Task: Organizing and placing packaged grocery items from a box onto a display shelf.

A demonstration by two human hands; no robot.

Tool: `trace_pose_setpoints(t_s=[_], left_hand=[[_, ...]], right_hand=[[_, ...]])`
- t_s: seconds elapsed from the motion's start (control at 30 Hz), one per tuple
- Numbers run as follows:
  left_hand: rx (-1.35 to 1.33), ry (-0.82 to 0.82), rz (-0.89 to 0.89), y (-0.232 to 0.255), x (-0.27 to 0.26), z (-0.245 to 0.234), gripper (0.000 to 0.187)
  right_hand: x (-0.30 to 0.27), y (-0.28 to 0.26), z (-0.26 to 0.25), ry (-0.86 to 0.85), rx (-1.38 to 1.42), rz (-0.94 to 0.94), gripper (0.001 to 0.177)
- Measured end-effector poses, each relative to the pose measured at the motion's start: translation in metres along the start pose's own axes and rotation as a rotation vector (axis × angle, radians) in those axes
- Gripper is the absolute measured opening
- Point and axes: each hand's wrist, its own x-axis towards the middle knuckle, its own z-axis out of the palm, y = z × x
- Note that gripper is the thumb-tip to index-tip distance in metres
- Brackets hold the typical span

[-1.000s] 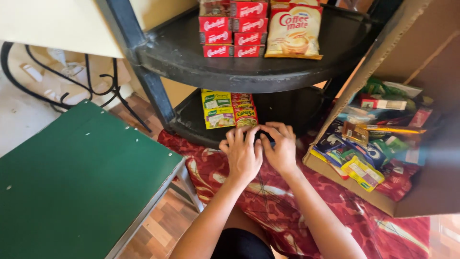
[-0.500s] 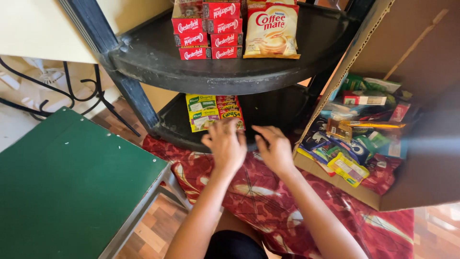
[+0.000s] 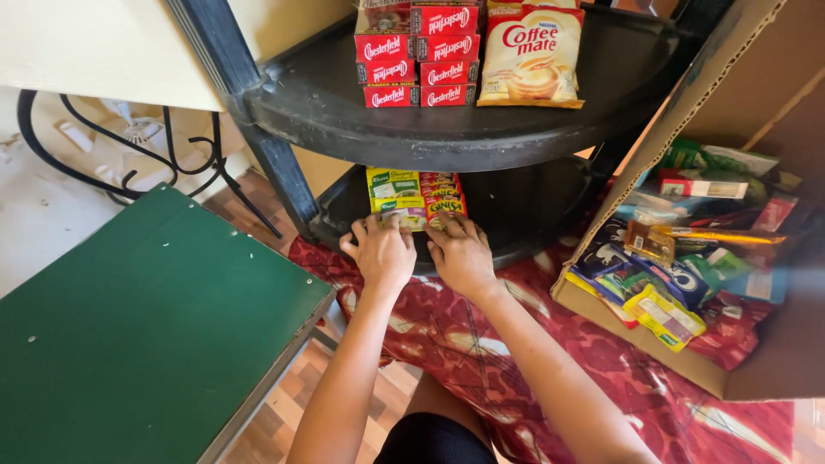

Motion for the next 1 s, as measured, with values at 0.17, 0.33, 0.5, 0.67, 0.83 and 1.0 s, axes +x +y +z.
trace_pose_setpoints(t_s=[0.17, 0.33, 0.5, 0.67, 0.83, 1.0], left_hand=[[-0.038, -0.027, -0.036, 0.002, 0.003, -0.015, 0.028], [-0.091, -0.033, -0.085, -0.025, 0.033, 0.018, 0.044], [-0.541, 0.15, -0.071, -0.095, 0.087, 0.147, 0.071], [-0.718, -0.1, -0.228, -0.082, 0.093, 0.125, 0.07], [-0.859, -0.129, -0.259, -0.069, 0.091, 0.115, 0.071], [-0.904, -0.113, -0.249, -0.072, 0.09, 0.119, 0.073]], right_hand=[[0.002, -0.008, -0.006, 0.01, -0.031, -0.007, 0.034], [0.007, -0.027, -0.005, 0.039, -0.012, -0.112, 0.034], [0.009, -0.035, 0.011, -0.067, -0.046, -0.148, 0.044], [0.005, -0.033, 0.017, -0.102, -0.099, -0.161, 0.05], [0.007, -0.034, 0.015, -0.108, -0.099, -0.151, 0.05], [0.009, -0.034, 0.011, -0.086, -0.042, -0.141, 0.051]])
